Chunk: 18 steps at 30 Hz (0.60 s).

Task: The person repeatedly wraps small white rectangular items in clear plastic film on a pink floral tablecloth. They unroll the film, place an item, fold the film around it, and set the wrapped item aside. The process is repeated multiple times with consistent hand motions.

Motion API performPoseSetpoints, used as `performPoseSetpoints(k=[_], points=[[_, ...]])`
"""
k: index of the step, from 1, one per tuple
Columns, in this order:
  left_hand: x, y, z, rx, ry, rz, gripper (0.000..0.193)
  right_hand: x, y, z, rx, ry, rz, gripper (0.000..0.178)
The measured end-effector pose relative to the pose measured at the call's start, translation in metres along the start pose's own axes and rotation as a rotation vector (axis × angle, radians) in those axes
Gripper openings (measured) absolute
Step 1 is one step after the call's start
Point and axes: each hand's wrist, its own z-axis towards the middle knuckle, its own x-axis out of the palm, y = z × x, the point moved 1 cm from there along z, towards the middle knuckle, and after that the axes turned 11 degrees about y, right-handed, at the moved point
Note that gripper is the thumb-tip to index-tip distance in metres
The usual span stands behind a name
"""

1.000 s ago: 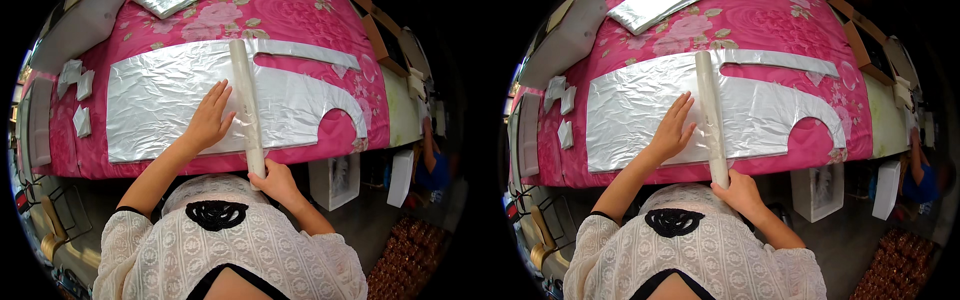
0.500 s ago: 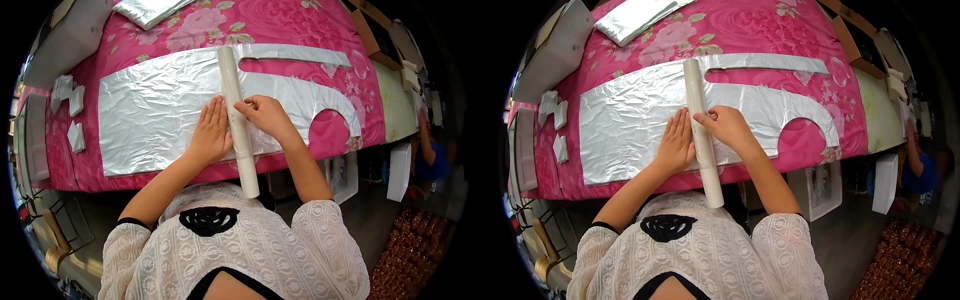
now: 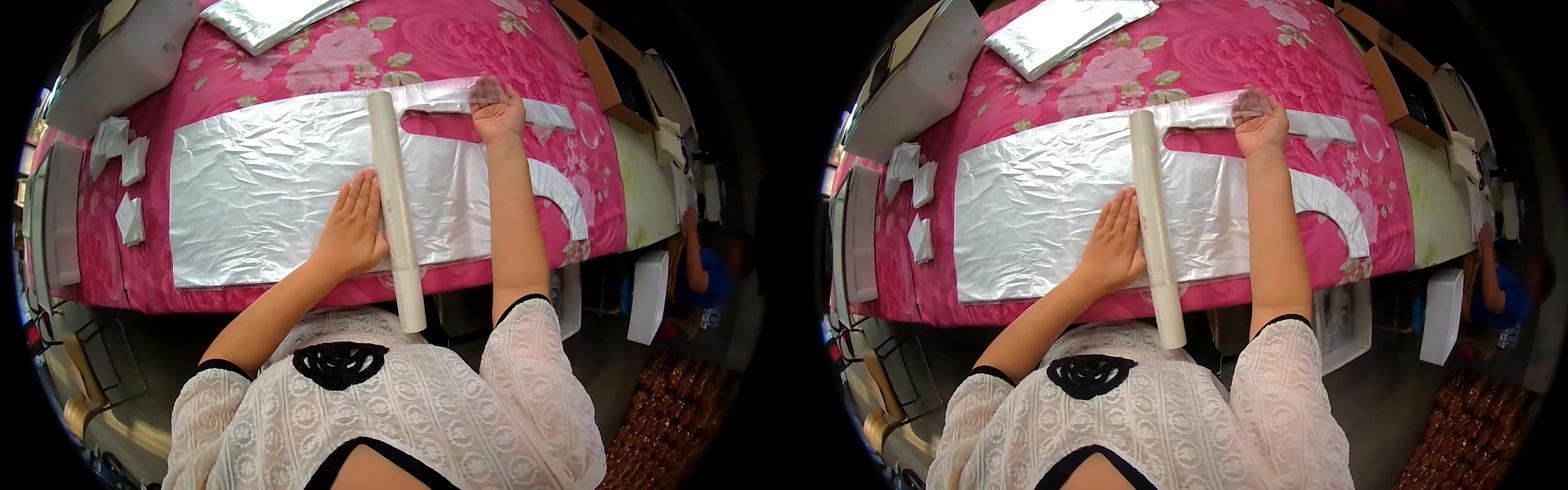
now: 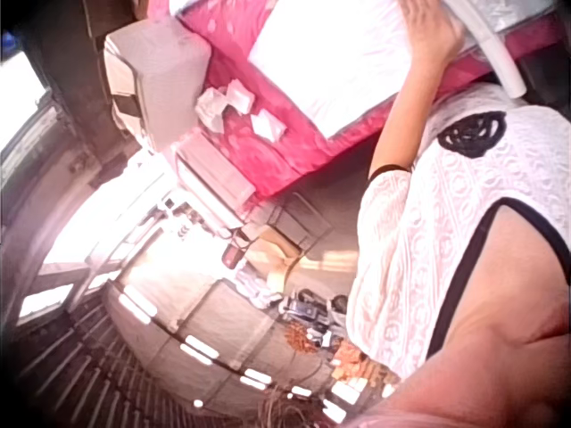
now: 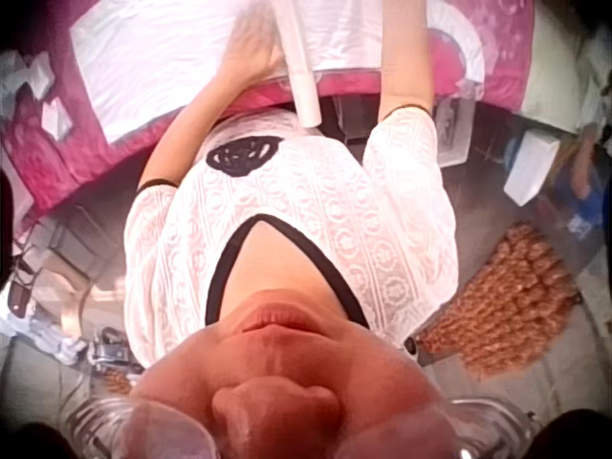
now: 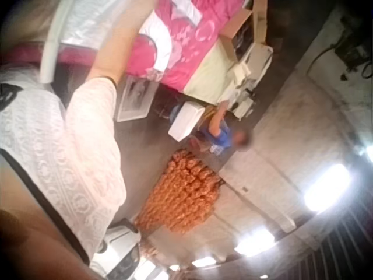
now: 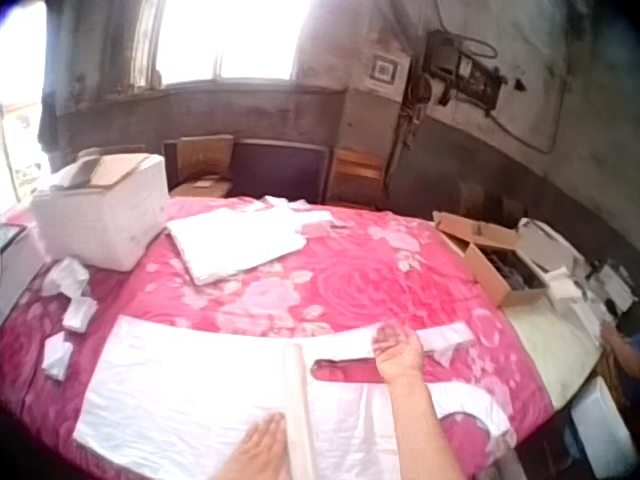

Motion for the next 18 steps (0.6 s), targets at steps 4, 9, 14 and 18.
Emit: performPoseSetpoints(k=[4,9,14,18], points=[[0.004,0.002,0.0,-0.012,0.004,0.034,0.077,0.075,-0.016,-0.037,-0.078,0.342,-0.413,0.037],[-0.003,0.009,-0.004,0.169,-0.137,-0.04,0.075,0.162,-0.176,-0.133,-0.038,0.888,-1.173,0.06],[0.005,0.011,-0.001,0.083,-0.006,0.153,0.08,0.163,-0.299,-0.193,0.231,1.283,-1.552,0.074],[0.007,0.02,-0.014,0.094,-0.011,0.161,0.078,0.166,-0.26,-0.205,0.463,1.337,-1.266,0.072]])
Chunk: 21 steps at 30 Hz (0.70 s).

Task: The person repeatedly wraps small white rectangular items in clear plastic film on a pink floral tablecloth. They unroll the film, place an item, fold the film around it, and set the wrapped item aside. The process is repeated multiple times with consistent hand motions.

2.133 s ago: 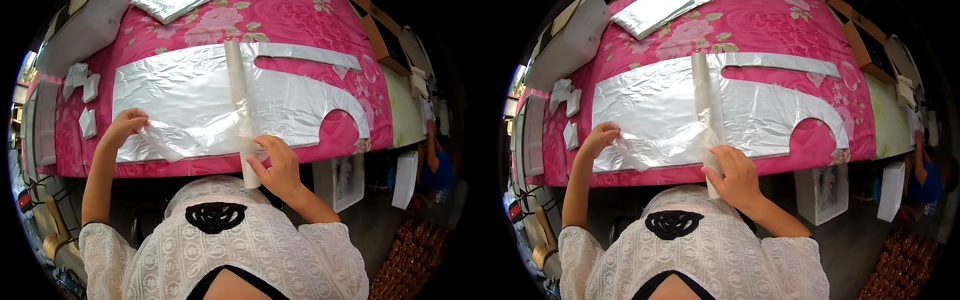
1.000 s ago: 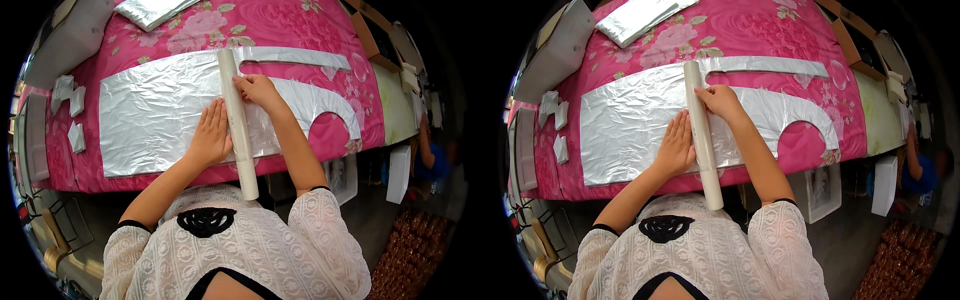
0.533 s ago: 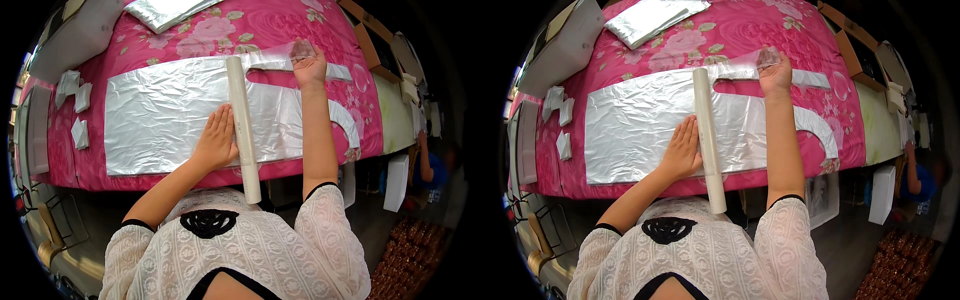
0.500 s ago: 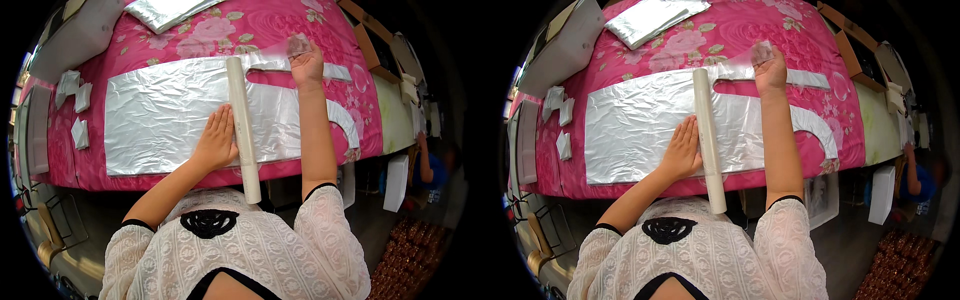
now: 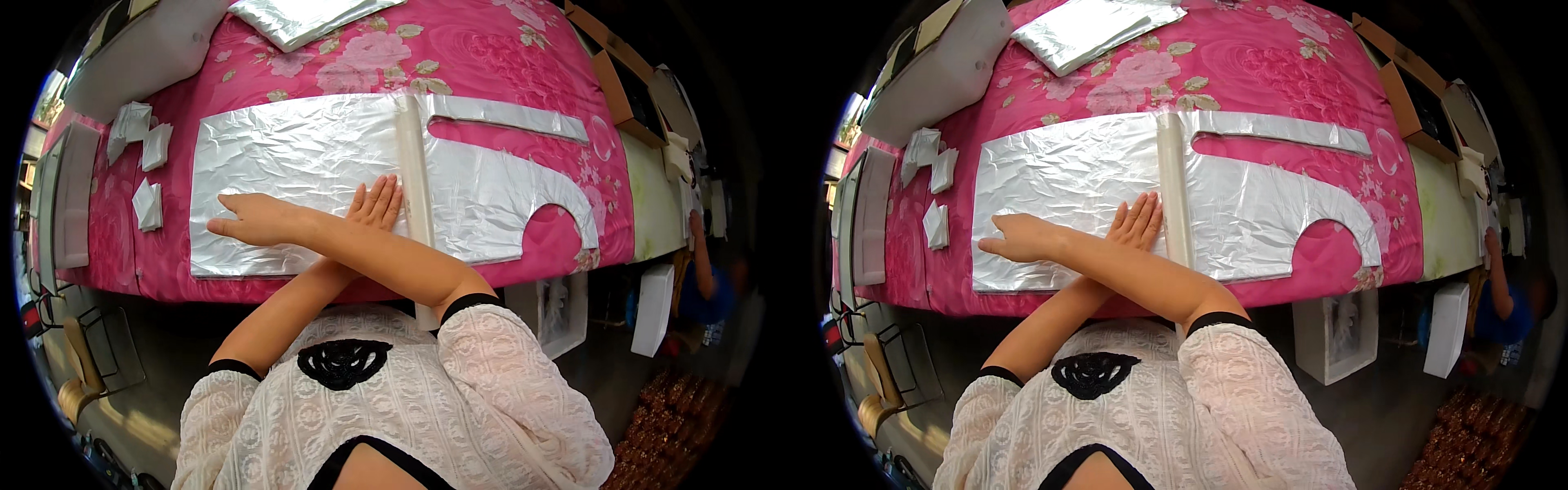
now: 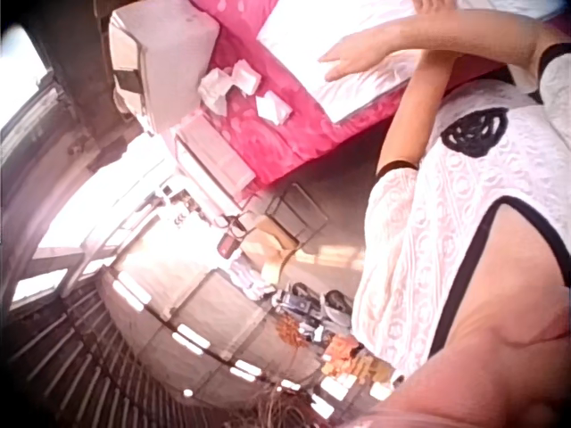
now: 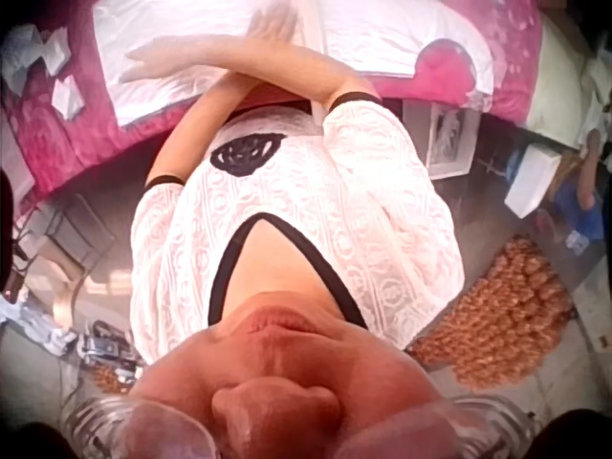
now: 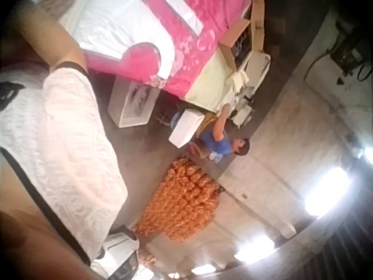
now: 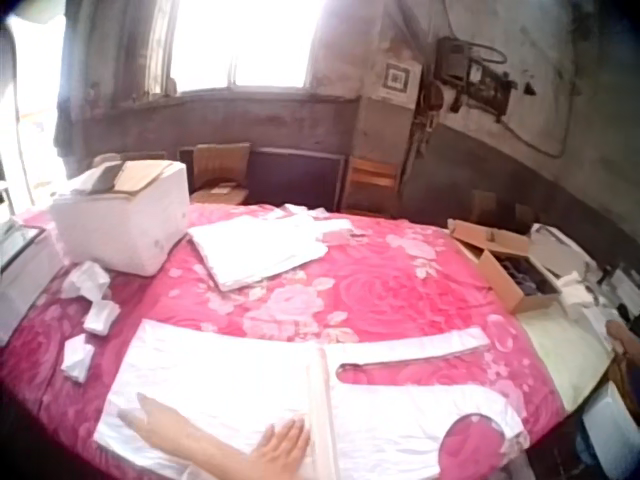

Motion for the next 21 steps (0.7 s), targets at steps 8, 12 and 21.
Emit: performPoseSetpoints(k=[8,12,21], points=[[-0.019,-0.008,-0.002,-0.024,0.043,-0.138,0.096,-0.072,-0.048,-0.219,-0.093,-0.377,-0.781,0.047],[-0.024,-0.007,-0.01,-0.068,0.083,-0.112,0.098,-0.069,-0.067,-0.259,-0.051,-0.174,-0.949,0.053],[-0.087,0.078,-0.122,-0.374,-0.391,-0.516,0.05,0.008,-0.027,-0.096,-0.397,0.171,-0.454,0.044]])
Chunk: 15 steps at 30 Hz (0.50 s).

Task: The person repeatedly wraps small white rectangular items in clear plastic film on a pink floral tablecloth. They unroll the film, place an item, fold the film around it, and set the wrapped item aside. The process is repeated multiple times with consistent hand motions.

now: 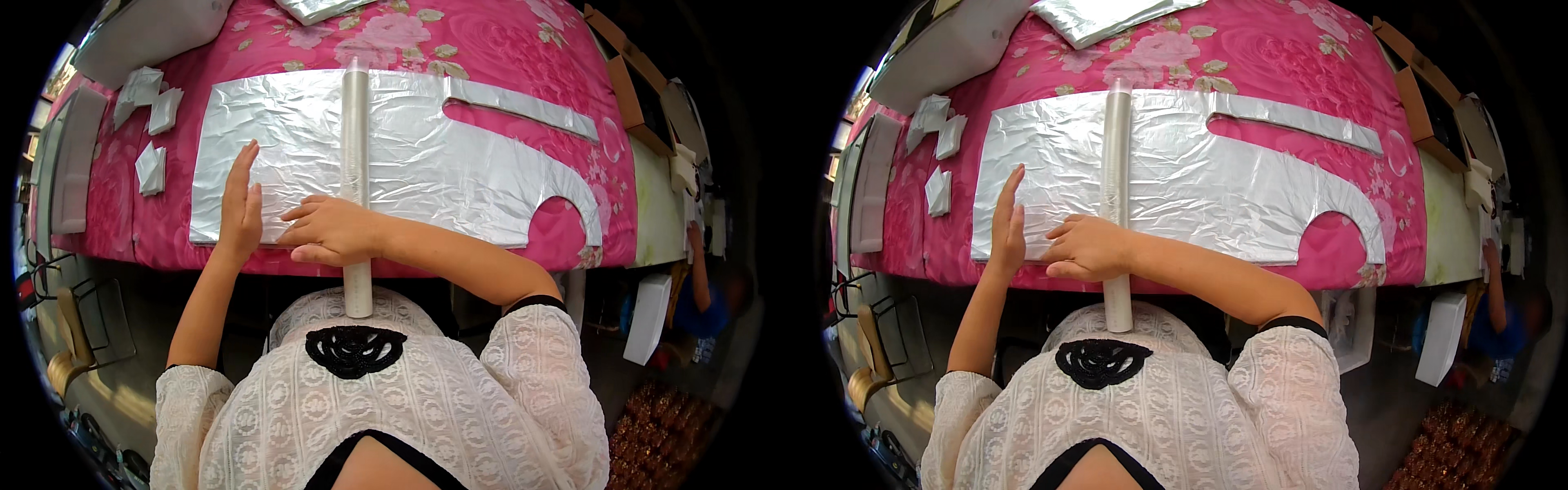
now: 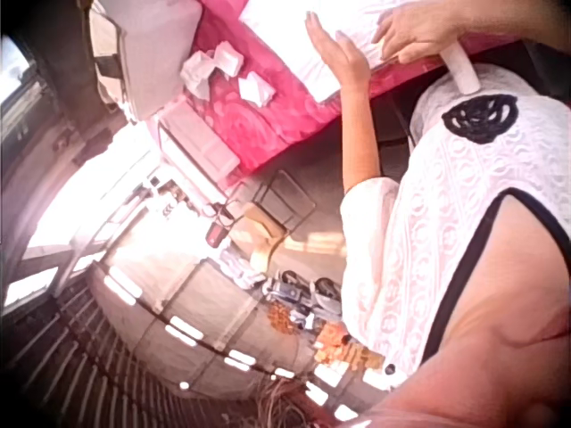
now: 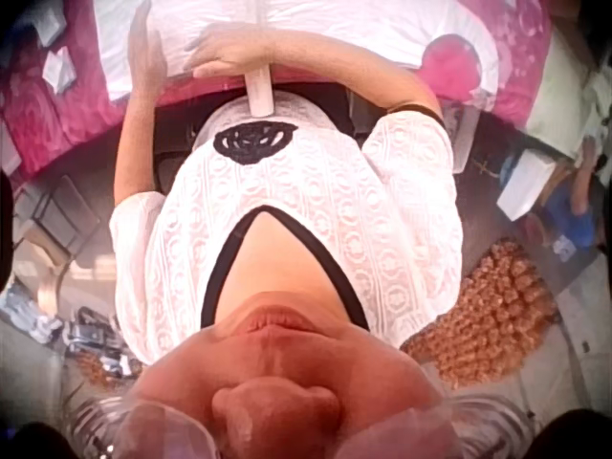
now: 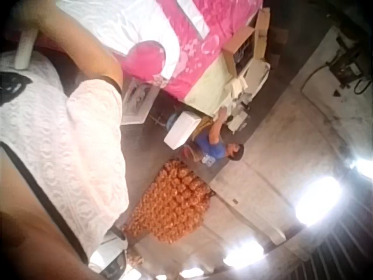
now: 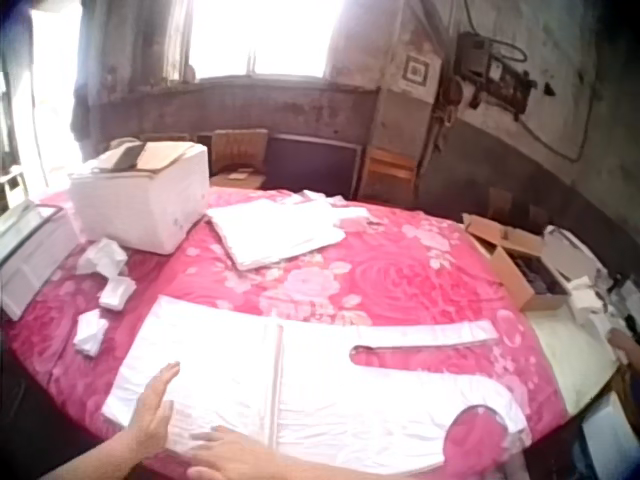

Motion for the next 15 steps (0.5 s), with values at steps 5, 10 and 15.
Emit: performPoseSetpoints(k=[5,10,15], points=[[-0.063,0.047,-0.058,-0.21,-0.246,-0.298,0.047,-0.006,0.051,0.06,-0.223,-0.168,0.411,0.034],[-0.074,0.049,-0.127,-0.36,-0.268,-0.215,0.047,-0.032,-0.022,0.029,0.051,-0.239,-0.326,0.044],[-0.049,0.043,-0.159,-0.494,-0.287,-0.399,0.036,-0.015,-0.053,0.072,0.042,-0.002,-0.482,0.058]])
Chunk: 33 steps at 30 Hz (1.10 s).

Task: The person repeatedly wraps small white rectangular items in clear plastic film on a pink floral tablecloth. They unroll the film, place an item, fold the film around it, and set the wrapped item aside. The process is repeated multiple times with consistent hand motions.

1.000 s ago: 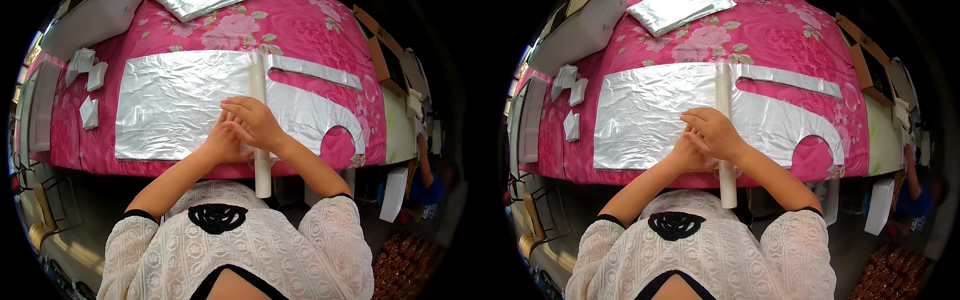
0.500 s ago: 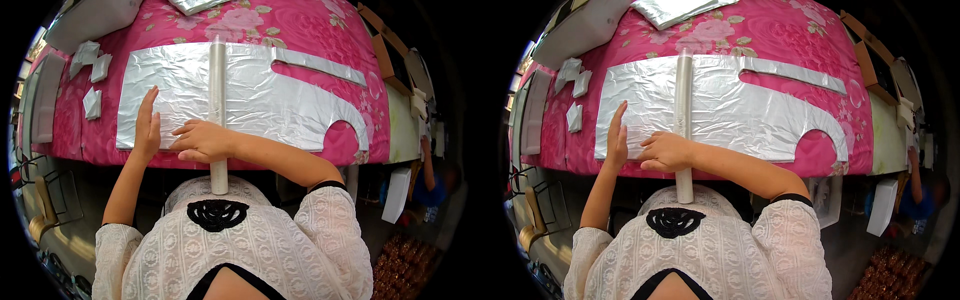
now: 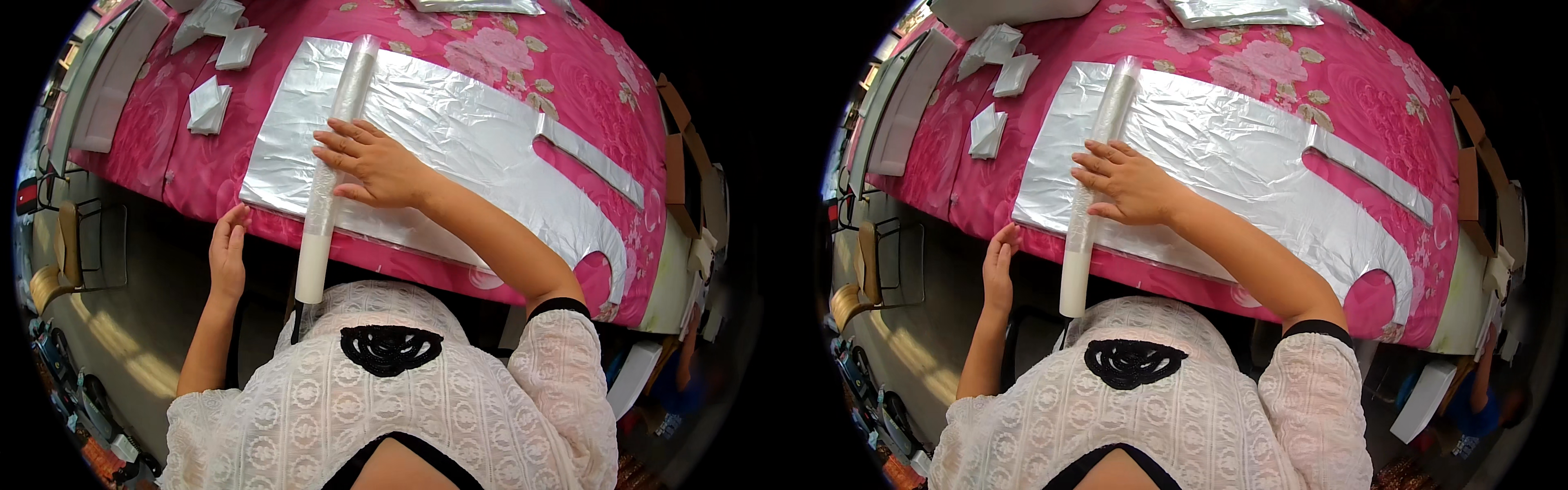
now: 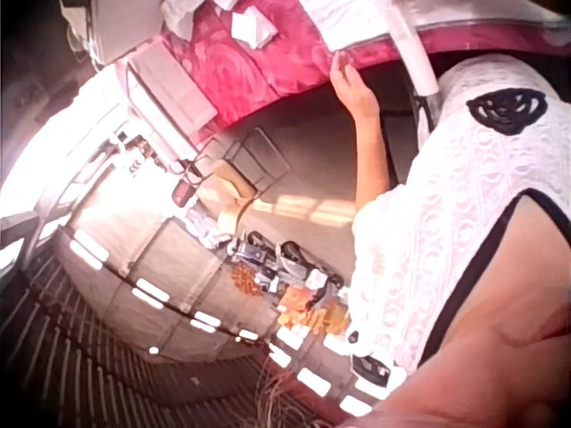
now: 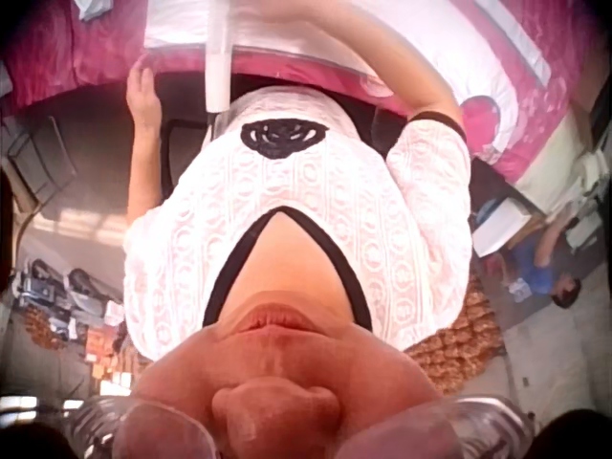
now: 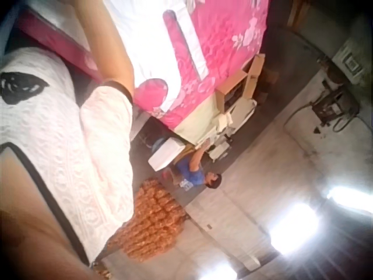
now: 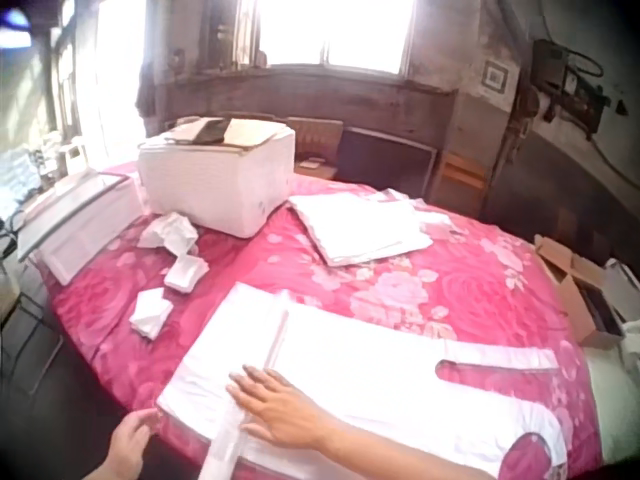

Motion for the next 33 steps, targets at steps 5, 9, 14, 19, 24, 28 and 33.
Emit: performPoseSetpoints(k=[5,9,14,19,24,28,33], points=[[0.021,-0.012,-0.009,-0.087,-0.012,0.083,0.035,0.017,0.018,0.087,-0.052,0.077,-0.009,0.052],[0.03,-0.033,-0.001,-0.086,-0.015,0.495,0.046,0.03,0.035,0.131,0.092,-0.086,0.025,0.045],[0.025,-0.015,-0.003,-0.184,-0.015,0.399,0.054,0.051,0.044,0.131,0.475,-0.421,0.258,0.07],[0.028,-0.027,-0.011,-0.294,0.316,-0.419,0.057,0.019,0.048,0.103,0.45,-0.735,1.004,0.097],[0.056,-0.081,0.016,-0.269,0.625,-0.821,0.066,-0.048,0.035,0.059,0.255,-0.629,1.801,0.075],[0.086,-0.096,0.022,-0.265,0.568,-0.544,0.067,-0.063,0.026,0.022,0.174,-0.53,1.694,0.075],[0.111,-0.116,0.027,-0.13,0.555,-0.492,0.053,-0.056,0.034,-0.029,0.082,-0.478,1.781,0.04]])
